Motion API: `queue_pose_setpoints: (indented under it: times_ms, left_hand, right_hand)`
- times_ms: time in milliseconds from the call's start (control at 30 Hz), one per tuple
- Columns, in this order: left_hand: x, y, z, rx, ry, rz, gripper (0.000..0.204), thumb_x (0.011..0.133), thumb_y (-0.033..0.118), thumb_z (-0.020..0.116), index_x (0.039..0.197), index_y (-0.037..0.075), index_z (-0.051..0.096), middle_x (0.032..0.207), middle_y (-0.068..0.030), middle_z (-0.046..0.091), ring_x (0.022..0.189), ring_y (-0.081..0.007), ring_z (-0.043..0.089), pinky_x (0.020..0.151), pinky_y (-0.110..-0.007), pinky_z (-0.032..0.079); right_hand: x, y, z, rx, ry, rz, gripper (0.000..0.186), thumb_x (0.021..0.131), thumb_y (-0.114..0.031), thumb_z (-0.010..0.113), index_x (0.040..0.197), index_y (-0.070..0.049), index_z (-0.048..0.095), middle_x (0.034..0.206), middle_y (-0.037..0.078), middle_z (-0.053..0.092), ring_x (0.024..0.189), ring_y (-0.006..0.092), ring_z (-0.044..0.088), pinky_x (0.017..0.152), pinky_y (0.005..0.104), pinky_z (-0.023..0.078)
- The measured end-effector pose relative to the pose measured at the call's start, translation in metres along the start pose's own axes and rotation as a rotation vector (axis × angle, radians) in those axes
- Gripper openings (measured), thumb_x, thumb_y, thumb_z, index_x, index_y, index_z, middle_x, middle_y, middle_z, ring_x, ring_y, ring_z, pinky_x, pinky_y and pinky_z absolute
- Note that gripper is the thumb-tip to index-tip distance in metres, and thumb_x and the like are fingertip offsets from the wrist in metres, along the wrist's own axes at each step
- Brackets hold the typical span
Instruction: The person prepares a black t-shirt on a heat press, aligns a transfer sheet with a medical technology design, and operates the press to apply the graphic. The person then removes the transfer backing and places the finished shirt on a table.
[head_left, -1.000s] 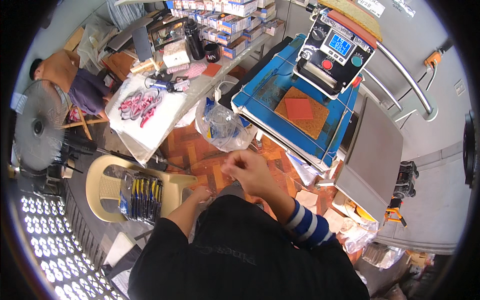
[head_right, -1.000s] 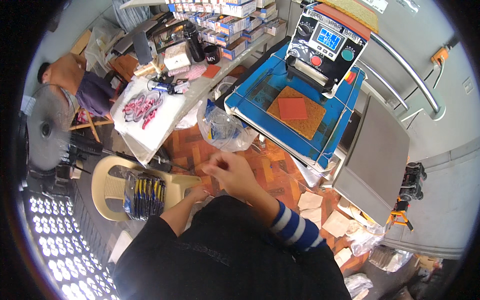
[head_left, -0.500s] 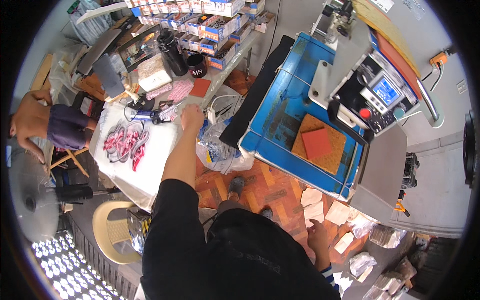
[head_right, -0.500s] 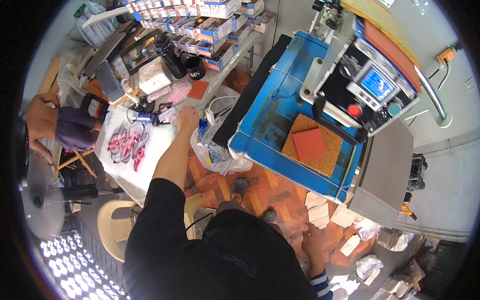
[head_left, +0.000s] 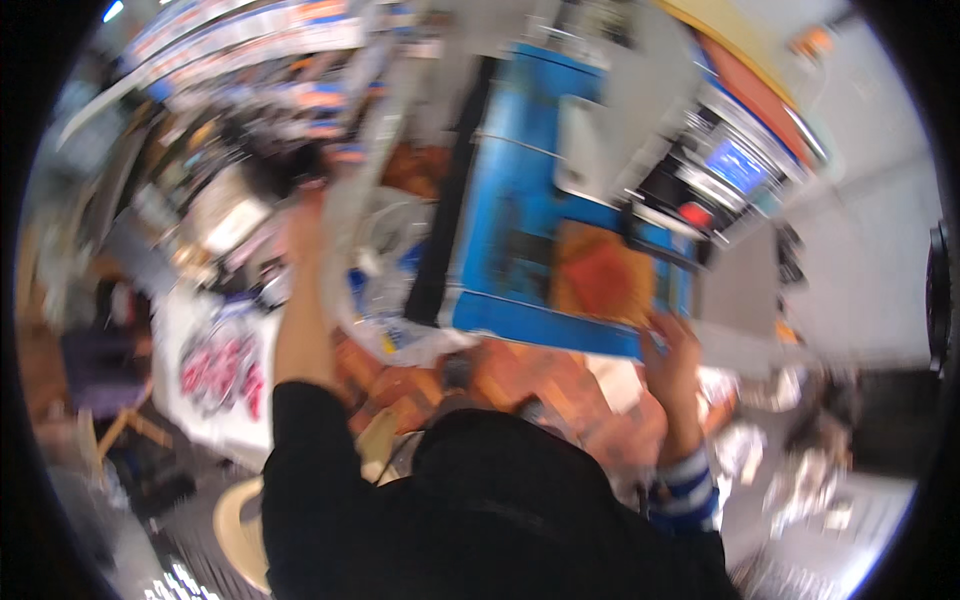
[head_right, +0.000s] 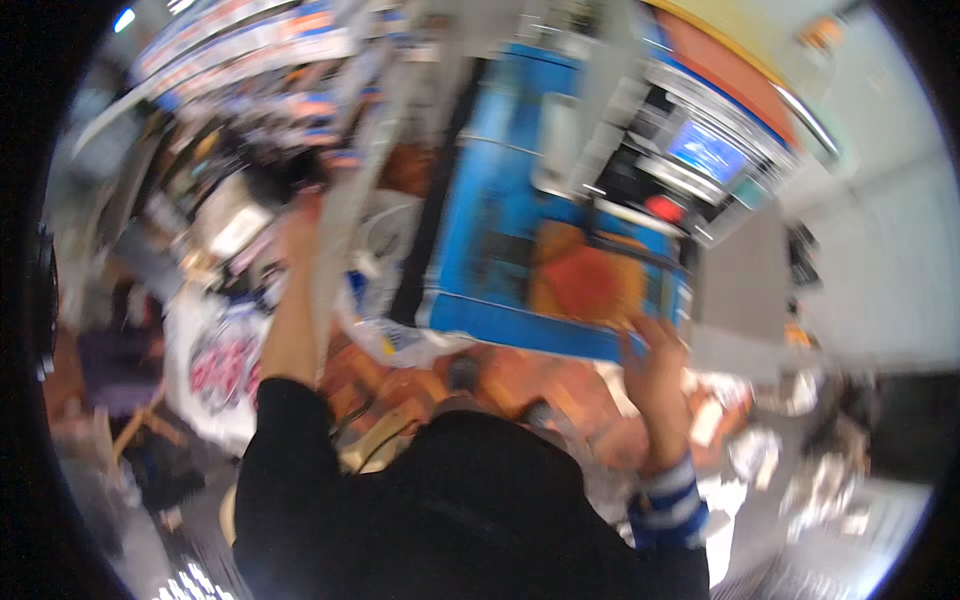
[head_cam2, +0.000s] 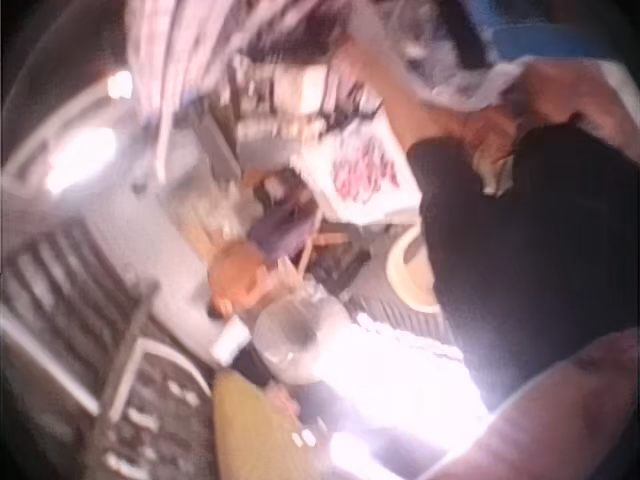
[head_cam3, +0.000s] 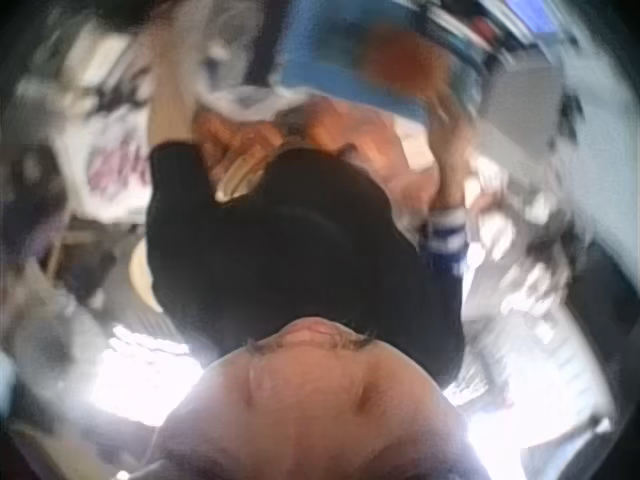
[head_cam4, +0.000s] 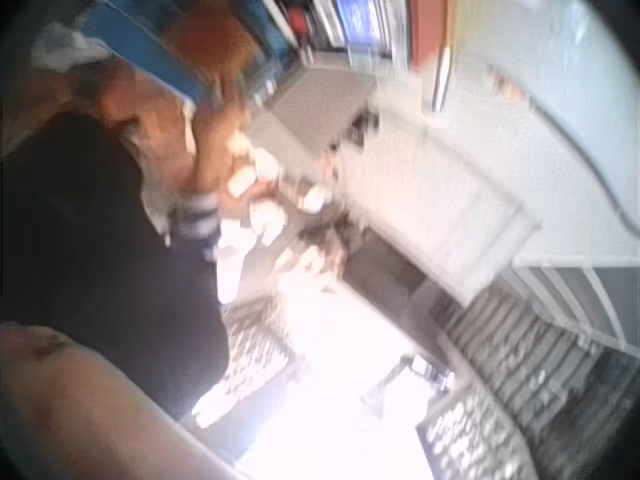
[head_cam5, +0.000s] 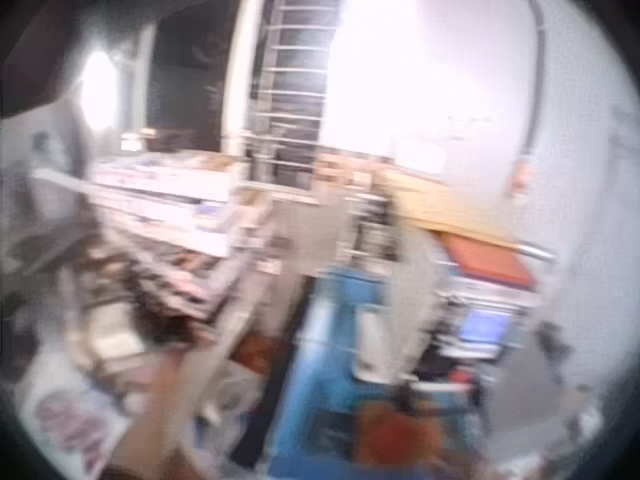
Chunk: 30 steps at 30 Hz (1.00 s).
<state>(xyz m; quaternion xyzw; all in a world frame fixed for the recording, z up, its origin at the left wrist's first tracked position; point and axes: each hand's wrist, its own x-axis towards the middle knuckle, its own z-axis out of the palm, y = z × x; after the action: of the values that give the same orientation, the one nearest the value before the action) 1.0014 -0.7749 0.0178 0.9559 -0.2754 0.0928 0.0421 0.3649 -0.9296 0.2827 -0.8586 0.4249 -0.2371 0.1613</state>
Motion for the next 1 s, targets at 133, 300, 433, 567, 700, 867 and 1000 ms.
queue_pose_setpoints:
  times_ms: [133, 300, 433, 567, 700, 867, 1000]
  left_hand:
    - [-0.007, -0.029, -0.028, -1.040, -0.024, -0.342, 0.037, 0.101, 0.030, 0.056, 0.120, 0.000, 0.069, 0.099, -0.0151, 0.076, 0.085, -0.0234, 0.076, 0.077, -0.036, 0.059]
    - [-0.081, 0.018, -0.102, -1.726, -0.074, -0.418, 0.032, 0.108, 0.022, 0.044, 0.115, -0.005, 0.060, 0.100, -0.0139, 0.073, 0.088, -0.0286, 0.076, 0.079, -0.034, 0.060]
    - [-0.146, 0.084, -0.199, -1.459, 0.084, -0.082, 0.021, 0.108, 0.015, 0.044, 0.103, -0.002, 0.055, 0.110, -0.0182, 0.072, 0.094, -0.0270, 0.075, 0.085, -0.035, 0.057]
    - [-0.230, 0.181, -0.293, -1.048, 0.257, 0.556, 0.008, 0.100, -0.003, 0.048, 0.093, 0.000, 0.051, 0.127, -0.0240, 0.067, 0.111, -0.0313, 0.070, 0.096, -0.040, 0.053]
    - [-0.310, 0.283, -0.327, -1.032, 0.213, 1.007, 0.013, 0.097, -0.001, 0.056, 0.108, -0.006, 0.060, 0.131, -0.0232, 0.064, 0.122, -0.0407, 0.063, 0.108, -0.050, 0.047]
    - [-0.396, 0.393, -0.331, -0.779, 0.061, 1.319, 0.023, 0.095, 0.003, 0.062, 0.115, -0.007, 0.064, 0.135, -0.0233, 0.060, 0.128, -0.0445, 0.056, 0.113, -0.059, 0.041]
    - [-0.479, 0.498, -0.328, -0.656, -0.082, 1.416, 0.033, 0.089, 0.013, 0.072, 0.118, -0.002, 0.064, 0.138, -0.0215, 0.057, 0.132, -0.0441, 0.053, 0.113, -0.062, 0.039]
  right_hand:
    - [0.025, -0.005, 0.031, -0.211, 0.109, 0.018, 0.038, 0.087, -0.024, 0.079, 0.115, -0.001, 0.071, 0.124, 0.019, 0.067, 0.115, 0.0396, 0.060, 0.101, 0.0475, 0.048]
    - [0.031, -0.011, 0.060, -0.335, 0.039, 0.131, 0.069, 0.083, -0.038, 0.082, 0.137, -0.002, 0.057, 0.134, 0.017, 0.061, 0.132, 0.0395, 0.047, 0.106, 0.0562, 0.038]
    - [0.046, -0.028, 0.045, -0.170, -0.016, 0.309, 0.057, 0.084, -0.030, 0.082, 0.129, -0.001, 0.062, 0.122, 0.019, 0.066, 0.119, 0.0362, 0.059, 0.098, 0.0483, 0.046]
    - [0.045, -0.012, 0.021, 0.351, -0.105, 0.408, 0.034, 0.090, -0.014, 0.076, 0.118, 0.001, 0.064, 0.105, 0.017, 0.070, 0.100, 0.0286, 0.068, 0.086, 0.0378, 0.053]
    - [0.000, 0.003, -0.020, 1.353, -0.198, 0.689, 0.025, 0.103, -0.013, 0.056, 0.123, 0.001, 0.059, 0.116, 0.014, 0.067, 0.105, 0.0253, 0.069, 0.090, 0.0402, 0.058]
    - [-0.067, 0.103, -0.078, 1.914, -0.054, 0.802, 0.031, 0.109, -0.019, 0.046, 0.134, -0.002, 0.051, 0.127, 0.015, 0.062, 0.111, 0.0264, 0.066, 0.093, 0.0421, 0.060]
    - [-0.134, 0.217, -0.109, 1.584, 0.070, 0.856, 0.035, 0.107, -0.013, 0.053, 0.139, 0.000, 0.048, 0.129, 0.014, 0.059, 0.114, 0.0247, 0.065, 0.090, 0.0392, 0.061]
